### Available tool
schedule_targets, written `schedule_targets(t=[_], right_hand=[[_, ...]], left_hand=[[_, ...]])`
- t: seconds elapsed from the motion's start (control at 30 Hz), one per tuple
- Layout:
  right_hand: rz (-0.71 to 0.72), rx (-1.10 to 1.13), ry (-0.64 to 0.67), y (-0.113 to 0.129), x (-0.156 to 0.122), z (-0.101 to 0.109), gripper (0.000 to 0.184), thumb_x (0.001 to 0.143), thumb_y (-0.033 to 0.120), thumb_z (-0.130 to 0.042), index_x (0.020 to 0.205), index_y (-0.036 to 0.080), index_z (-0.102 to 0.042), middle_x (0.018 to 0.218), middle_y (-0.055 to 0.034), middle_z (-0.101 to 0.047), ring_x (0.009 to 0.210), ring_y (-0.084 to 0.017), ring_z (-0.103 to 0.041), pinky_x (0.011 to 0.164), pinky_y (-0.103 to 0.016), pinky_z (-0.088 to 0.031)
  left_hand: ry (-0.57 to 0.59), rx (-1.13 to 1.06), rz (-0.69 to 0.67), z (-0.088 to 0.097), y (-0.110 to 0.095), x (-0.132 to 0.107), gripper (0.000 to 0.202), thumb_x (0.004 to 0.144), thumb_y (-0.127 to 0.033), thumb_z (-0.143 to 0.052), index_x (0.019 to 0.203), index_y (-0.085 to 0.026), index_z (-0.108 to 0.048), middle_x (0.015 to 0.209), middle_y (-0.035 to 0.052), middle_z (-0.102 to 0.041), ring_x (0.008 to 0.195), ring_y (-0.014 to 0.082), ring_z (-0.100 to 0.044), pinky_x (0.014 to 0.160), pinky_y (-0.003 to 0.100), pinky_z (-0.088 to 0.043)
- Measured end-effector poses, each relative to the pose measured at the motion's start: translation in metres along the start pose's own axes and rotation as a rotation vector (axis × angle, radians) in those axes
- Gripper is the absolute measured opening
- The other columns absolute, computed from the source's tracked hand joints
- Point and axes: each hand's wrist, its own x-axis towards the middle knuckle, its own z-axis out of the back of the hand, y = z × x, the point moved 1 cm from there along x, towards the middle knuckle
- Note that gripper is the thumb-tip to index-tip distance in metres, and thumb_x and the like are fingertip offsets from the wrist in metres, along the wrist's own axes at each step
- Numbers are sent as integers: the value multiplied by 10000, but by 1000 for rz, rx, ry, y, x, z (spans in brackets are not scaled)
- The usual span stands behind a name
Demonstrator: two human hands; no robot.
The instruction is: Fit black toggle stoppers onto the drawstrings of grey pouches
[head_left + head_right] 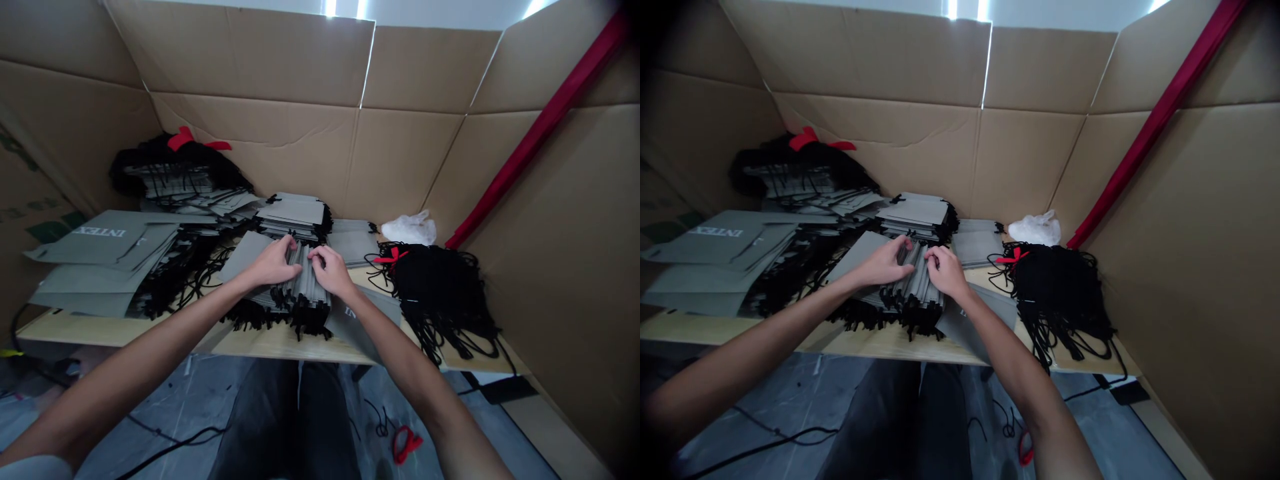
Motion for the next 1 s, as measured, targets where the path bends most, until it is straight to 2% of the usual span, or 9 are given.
schedule_targets(t=[0.13, 0.3, 0.7, 1.0], right_hand=[[-19, 3, -21, -2, -1, -1, 263, 1110, 422, -708, 1178, 171, -745, 1161, -70, -766, 1004, -204, -748, 931, -413, -660], [-34, 9, -26, -4, -2, -4, 280, 1097, 426, -730, 1206, 168, -735, 1164, -70, -760, 971, -195, -745, 882, -389, -666], [-42, 31, -25, -5, -1, -5, 280, 1098, 431, -725, 1203, 172, -737, 1173, -73, -759, 986, -199, -743, 900, -397, -663], [-86, 88, -17, -9, -2, -4, 295, 1092, 425, -737, 1229, 164, -730, 1172, -72, -759, 978, -199, -749, 877, -390, -671]], left_hand=[[-1, 6, -37, -2, -2, 0, 407, 1076, -423, -748, 1395, -176, -695, 1407, 126, -711, 1232, 283, -726, 1057, 511, -656], [17, 38, -14, -4, -4, 3, 400, 1076, -433, -747, 1374, -171, -703, 1390, 125, -718, 1224, 281, -728, 1055, 510, -654], [6, 17, 15, -9, 1, 5, 397, 1074, -433, -749, 1373, -176, -702, 1383, 122, -718, 1205, 276, -732, 1030, 493, -665], [3, -56, -89, -2, 2, -1, 408, 1071, -432, -749, 1386, -178, -697, 1402, 124, -708, 1254, 293, -711, 1083, 529, -635]])
